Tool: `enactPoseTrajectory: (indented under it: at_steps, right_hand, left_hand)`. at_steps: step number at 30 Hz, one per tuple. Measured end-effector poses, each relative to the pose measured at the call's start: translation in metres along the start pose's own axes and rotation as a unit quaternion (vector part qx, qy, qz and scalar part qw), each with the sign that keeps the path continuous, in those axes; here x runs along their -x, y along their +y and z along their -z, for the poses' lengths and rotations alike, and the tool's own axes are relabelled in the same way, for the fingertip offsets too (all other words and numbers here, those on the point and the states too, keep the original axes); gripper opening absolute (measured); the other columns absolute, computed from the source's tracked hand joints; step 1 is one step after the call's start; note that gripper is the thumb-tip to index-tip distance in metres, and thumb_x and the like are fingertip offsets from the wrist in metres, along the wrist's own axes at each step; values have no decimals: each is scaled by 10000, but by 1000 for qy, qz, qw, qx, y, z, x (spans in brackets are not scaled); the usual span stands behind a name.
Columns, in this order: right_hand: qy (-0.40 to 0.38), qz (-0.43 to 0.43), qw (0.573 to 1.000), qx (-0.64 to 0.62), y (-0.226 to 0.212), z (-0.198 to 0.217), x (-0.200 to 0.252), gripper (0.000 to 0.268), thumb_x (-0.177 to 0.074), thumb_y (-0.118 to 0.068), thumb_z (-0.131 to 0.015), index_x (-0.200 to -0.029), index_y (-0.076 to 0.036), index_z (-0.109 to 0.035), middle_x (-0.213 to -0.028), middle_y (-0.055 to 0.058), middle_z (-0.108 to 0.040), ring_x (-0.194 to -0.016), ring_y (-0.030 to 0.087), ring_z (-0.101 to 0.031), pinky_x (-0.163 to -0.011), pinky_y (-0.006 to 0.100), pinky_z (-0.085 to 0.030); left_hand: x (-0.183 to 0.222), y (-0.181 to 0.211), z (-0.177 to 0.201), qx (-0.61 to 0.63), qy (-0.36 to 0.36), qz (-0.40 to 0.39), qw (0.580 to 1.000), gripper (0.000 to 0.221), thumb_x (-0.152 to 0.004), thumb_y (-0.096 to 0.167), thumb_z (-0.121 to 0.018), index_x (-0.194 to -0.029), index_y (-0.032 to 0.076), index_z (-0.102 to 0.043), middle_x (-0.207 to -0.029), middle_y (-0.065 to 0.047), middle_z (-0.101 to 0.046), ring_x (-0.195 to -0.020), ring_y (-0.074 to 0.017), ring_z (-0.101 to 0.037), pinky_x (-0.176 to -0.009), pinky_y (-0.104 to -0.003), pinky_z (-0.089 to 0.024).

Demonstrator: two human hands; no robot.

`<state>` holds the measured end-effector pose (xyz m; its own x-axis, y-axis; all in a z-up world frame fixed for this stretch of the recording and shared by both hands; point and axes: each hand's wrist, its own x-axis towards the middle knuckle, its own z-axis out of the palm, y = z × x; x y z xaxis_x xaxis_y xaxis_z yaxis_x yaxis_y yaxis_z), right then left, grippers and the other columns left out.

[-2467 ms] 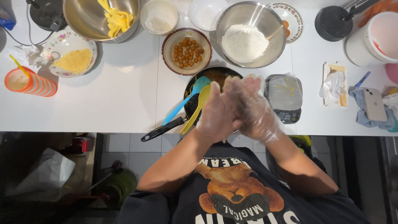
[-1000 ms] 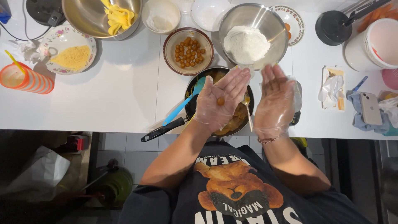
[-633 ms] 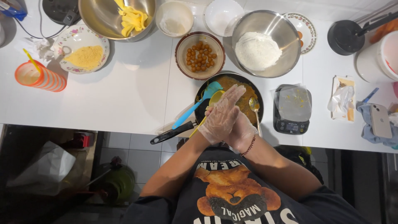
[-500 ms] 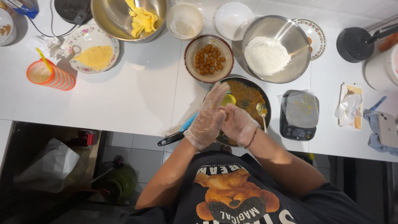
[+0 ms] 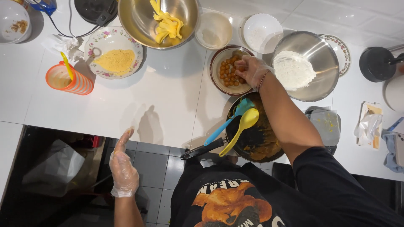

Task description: Shaping pineapple jam into small balls and wrapping them with dough to make pastries.

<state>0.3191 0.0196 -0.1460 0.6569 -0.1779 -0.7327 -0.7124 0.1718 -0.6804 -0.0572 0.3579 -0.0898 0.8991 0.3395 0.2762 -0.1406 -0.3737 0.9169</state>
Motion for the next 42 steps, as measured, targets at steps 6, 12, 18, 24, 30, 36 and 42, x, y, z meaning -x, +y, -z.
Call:
enactPoseTrajectory:
  at_steps: [6, 12, 18, 24, 30, 36, 42]
  right_hand:
    - [-3, -8, 1000, -8, 5, 9, -31, 288, -979, -246, -611, -1196, -58, -602, -1238, 97, -680, -1275, 255, -583, -943, 337, -611]
    - [-63, 71, 995, -3, -6, 63, 41, 330, -1004, -313, -503, -1107, -81, -715, -976, 35, -511, -890, 156, -631, -855, 248, -607]
    - [37, 264, 956, 124, 38, 176, 165, 216, -1045, -197, -543, -1197, -194, -696, -1155, 39, -734, -965, 136, -782, -896, 247, -666]
    - [130, 238, 720, 639, 179, 221, 158, 392, -912, -419, -747, -1265, -249, -748, -1092, 97, -777, -1009, 321, -737, -898, 419, -574]
    - [203, 194, 616, 736, 237, 185, 126, 793, -908, -424, -739, -1544, -38, -464, -1492, 295, -514, -1185, 415, -655, -1004, 484, -570]
    - [255, 201, 554, 767, 273, 195, 70, 621, -914, -345, -772, -1374, 28, -586, -1081, 278, -672, -931, 393, -706, -827, 390, -638]
    - [273, 212, 625, 700, 293, 176, 69, 382, -926, -140, -712, -1150, 157, -624, -957, 257, -650, -863, 362, -713, -742, 373, -634]
  left_hand:
    - [-3, -8, 21, -11, 3, 49, 999, 824, -1091, 596, -161, -1417, -81, -499, -1397, -223, -593, -1365, -338, -548, -1216, -460, -412]
    - [-23, -31, 14, 16, -68, -3, 998, 654, -1114, 378, -167, -1402, -110, -492, -1386, -262, -587, -1390, -342, -495, -1216, -455, -312]
    - [-28, -21, -34, -154, -311, 206, 915, 472, -1071, 306, -465, -1410, -2, -578, -1364, -254, -612, -1323, -456, -532, -1179, -547, -324]
    - [-10, -43, -79, -285, -465, 241, 803, 712, -875, 788, -572, -1213, 180, -723, -1194, -125, -738, -1240, -344, -640, -1095, -456, -466]
    - [-22, -4, -99, -319, -535, 251, 741, 573, -859, 622, -656, -1151, 144, -779, -1134, -161, -762, -1201, -353, -669, -1013, -454, -530]
    - [-20, -1, -103, -335, -551, 230, 729, 473, -898, 517, -681, -1133, 123, -794, -1056, -180, -780, -1148, -361, -699, -950, -435, -564]
    - [-18, 3, -104, -350, -575, 210, 709, 422, -922, 469, -666, -1084, 104, -805, -980, -180, -793, -1090, -368, -725, -899, -424, -588]
